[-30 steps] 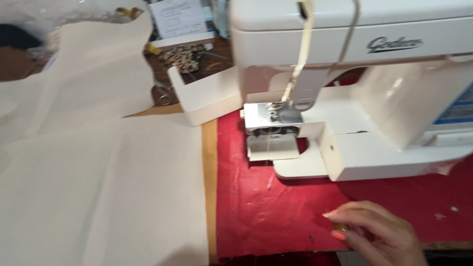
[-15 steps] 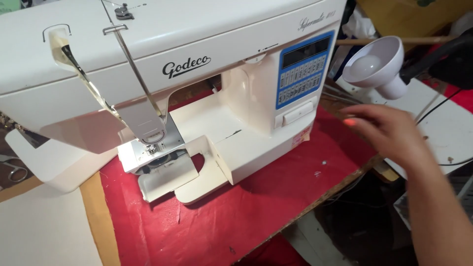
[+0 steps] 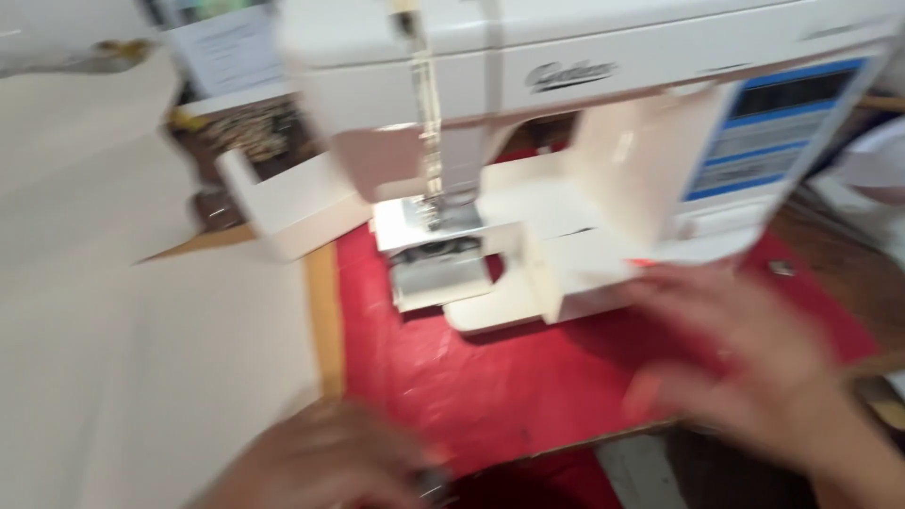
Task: The person threads a sewing machine by pulling thread from a spool, guiding it through the various tension discs and loops on the machine, and eventually threading it through the needle.
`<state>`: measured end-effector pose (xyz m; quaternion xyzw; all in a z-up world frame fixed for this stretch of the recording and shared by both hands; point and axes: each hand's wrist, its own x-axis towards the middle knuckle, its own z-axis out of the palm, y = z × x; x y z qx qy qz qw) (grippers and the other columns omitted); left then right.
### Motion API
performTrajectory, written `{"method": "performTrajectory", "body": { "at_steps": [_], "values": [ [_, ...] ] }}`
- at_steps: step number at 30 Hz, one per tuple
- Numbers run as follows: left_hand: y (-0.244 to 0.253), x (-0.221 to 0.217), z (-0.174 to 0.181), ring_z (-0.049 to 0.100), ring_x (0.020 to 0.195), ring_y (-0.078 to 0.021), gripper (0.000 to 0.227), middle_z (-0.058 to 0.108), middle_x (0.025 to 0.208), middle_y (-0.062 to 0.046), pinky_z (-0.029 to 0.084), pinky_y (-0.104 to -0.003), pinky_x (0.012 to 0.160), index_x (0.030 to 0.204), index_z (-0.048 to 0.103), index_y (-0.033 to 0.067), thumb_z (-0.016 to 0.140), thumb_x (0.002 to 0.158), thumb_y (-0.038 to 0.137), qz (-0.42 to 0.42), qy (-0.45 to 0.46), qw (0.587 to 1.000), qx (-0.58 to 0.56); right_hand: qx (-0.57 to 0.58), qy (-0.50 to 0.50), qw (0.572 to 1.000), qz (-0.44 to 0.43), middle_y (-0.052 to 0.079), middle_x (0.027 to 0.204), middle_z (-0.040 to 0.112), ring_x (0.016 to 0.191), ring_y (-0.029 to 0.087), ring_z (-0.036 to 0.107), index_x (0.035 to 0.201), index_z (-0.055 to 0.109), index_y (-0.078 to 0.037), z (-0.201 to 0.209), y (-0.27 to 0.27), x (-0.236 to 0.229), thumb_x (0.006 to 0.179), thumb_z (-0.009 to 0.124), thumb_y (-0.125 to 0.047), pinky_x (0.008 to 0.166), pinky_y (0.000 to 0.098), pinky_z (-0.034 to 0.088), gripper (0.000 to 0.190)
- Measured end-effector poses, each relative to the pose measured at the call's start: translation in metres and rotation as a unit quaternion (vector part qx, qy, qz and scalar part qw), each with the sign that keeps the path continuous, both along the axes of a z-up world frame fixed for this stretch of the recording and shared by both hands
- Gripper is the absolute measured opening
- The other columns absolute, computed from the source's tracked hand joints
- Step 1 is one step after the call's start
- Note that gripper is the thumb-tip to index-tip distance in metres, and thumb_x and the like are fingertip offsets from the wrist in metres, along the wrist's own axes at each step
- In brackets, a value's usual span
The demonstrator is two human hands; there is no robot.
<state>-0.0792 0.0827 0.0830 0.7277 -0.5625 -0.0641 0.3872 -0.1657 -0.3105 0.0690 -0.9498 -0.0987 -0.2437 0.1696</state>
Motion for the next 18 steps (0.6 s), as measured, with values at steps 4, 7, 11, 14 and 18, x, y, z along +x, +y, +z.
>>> {"method": "performTrajectory", "body": {
  "at_steps": [4,7,11,14,18],
  "values": [
    [-0.046,-0.020,0.034,0.070,0.076,-0.0201,0.024,0.073,0.092,-0.002,0.049,-0.033,0.077,0.086,0.064,0.0102,0.058,0.105,0.023,-0.042,-0.058,0.996,-0.061,0.137,0.271,0.899,0.316,0.008,0.174,0.019,0.159,0.022,0.018,0.162,0.023,-0.014,0.010,0.097,0.027,0.073,0.102,-0.023,0.122,0.0377,0.020,0.119],
    [-0.042,-0.018,0.035,0.074,0.085,-0.0159,0.019,0.077,0.099,0.004,0.052,-0.030,0.076,0.081,0.063,0.0167,0.070,0.098,0.015,0.007,-0.093,0.995,-0.027,0.106,0.388,0.893,0.203,-0.015,0.093,0.085,0.085,0.005,0.082,0.151,0.045,-0.047,-0.006,0.103,0.049,0.087,0.066,-0.042,0.078,0.0217,0.060,0.067],
    [-0.033,0.002,0.029,0.077,0.085,-0.0161,0.006,0.079,0.101,0.001,0.057,-0.034,0.082,0.088,0.072,0.0138,0.074,0.092,0.016,0.093,-0.124,0.987,-0.045,0.121,0.054,0.969,0.211,-0.008,0.094,0.086,0.081,0.007,0.081,0.104,0.082,-0.023,0.018,0.072,0.049,0.088,0.072,-0.024,0.070,0.0225,0.059,0.019],
    [-0.045,0.035,-0.009,0.076,0.087,-0.0204,0.006,0.079,0.106,-0.002,0.058,-0.041,0.085,0.090,0.073,0.0108,0.075,0.093,0.016,0.145,-0.242,0.959,-0.028,0.124,0.044,0.981,0.140,-0.008,0.093,0.087,0.082,0.007,0.082,0.100,0.082,-0.021,0.020,0.058,0.031,0.087,0.070,-0.020,0.075,0.0227,0.059,0.018],
    [-0.071,0.082,-0.045,0.070,0.082,-0.0203,0.031,0.077,0.108,0.002,0.053,-0.038,0.071,0.070,0.051,0.0137,0.063,0.098,0.009,0.212,-0.331,0.919,-0.024,0.119,0.334,0.935,-0.003,-0.020,0.083,0.086,0.072,0.000,0.079,0.089,0.082,-0.037,0.009,0.066,0.006,0.088,0.070,-0.047,0.071,0.0201,0.062,0.015]
  ]
}}
